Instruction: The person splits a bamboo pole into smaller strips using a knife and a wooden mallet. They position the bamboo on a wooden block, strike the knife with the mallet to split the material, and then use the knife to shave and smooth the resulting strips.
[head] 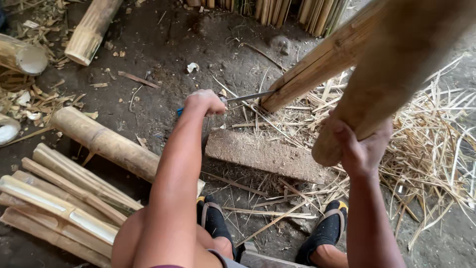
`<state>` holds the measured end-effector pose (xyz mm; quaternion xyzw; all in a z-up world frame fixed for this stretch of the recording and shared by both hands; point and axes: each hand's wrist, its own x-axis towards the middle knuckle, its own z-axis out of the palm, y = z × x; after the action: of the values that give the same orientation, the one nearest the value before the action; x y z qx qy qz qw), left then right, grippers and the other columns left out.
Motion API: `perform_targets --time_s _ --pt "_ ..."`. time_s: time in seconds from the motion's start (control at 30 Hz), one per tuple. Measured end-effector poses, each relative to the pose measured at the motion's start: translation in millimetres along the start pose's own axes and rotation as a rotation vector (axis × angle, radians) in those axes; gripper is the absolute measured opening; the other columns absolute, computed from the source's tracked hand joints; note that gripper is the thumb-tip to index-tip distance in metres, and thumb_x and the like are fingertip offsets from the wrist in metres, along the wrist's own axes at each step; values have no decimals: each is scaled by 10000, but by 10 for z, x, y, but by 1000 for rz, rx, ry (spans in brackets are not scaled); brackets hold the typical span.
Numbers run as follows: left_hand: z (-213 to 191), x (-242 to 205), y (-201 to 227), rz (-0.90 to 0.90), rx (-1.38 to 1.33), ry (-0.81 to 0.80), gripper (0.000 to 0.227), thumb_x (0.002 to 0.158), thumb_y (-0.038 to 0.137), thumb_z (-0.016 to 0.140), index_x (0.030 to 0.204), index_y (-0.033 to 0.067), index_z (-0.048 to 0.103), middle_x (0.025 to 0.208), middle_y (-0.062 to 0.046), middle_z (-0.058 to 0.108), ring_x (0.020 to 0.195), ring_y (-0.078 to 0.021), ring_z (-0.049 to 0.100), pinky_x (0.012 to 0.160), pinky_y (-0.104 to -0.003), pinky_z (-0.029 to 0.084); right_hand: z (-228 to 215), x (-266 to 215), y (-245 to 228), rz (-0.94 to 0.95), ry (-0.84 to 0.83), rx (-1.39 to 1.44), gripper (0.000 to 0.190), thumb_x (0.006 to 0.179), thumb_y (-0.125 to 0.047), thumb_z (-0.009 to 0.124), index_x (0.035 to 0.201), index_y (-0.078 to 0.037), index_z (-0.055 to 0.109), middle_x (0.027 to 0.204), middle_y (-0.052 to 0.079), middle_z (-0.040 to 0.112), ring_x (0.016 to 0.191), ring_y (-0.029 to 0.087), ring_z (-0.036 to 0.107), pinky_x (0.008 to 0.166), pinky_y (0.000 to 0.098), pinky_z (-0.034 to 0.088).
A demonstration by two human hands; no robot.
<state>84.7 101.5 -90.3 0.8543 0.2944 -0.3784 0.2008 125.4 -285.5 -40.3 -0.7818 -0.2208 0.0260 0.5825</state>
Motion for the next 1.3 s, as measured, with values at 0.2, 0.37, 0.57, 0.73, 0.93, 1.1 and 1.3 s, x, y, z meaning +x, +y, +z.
perform_targets --time_s 0.2,0.37,0.57,0.73,0.93,1.1,1.3 --pt "-83 -185 293 -9 75 25 451 787 319 726 1194 127 752 1259 -107 714 1146 -251 684 986 -397 525 907 -314 553 727 -305 -91 793 749 -496 769 1283 8 468 979 188 692 722 248 703 620 413 642" --pt "-90 -256 433 2 164 88 590 803 311 741 1371 177 657 1481 -88 572 1381 -262 529 1100 -427 449 569 -366 329 1019 -306 -148 858 697 -597 751 1253 36 592 947 197 737 723 269 730 633 424 632" --pt "-73 -132 354 -23 217 80 573 807 291 707 1361 150 672 1472 -100 598 1361 -261 569 1084 -420 483 -120 -470 -171 327 -52 164 856 761 -617 750 1253 39 505 892 170 672 717 258 719 630 430 665" --pt "-194 -121 457 -34 225 66 541 808 302 725 1321 136 685 1432 -109 617 1317 -261 593 1079 -430 473 245 -422 9 23 290 237 745 863 -574 745 1207 66 584 913 199 694 709 289 724 657 437 601" --pt "-69 -328 997 -73 454 165 495 819 354 731 1277 168 731 1376 -72 671 1274 -240 644 1021 -426 516 1003 -813 507 1022 -475 -34 841 842 -621 699 1287 86 603 1105 274 719 891 298 715 763 455 589" --pt "-143 -392 489 -145 481 194 477 811 402 760 1238 189 768 1321 -39 719 1232 -216 690 969 -410 554 921 -1055 341 937 -491 -16 803 763 -497 720 1362 -5 508 1044 204 741 771 243 732 638 428 647" --pt "-467 -492 535 -137 481 380 566 733 500 831 1181 166 741 1256 -92 686 1178 -249 641 885 -384 542 275 -441 455 807 -639 -571 628 871 -429 753 1311 -15 583 995 154 736 741 232 702 632 397 624"
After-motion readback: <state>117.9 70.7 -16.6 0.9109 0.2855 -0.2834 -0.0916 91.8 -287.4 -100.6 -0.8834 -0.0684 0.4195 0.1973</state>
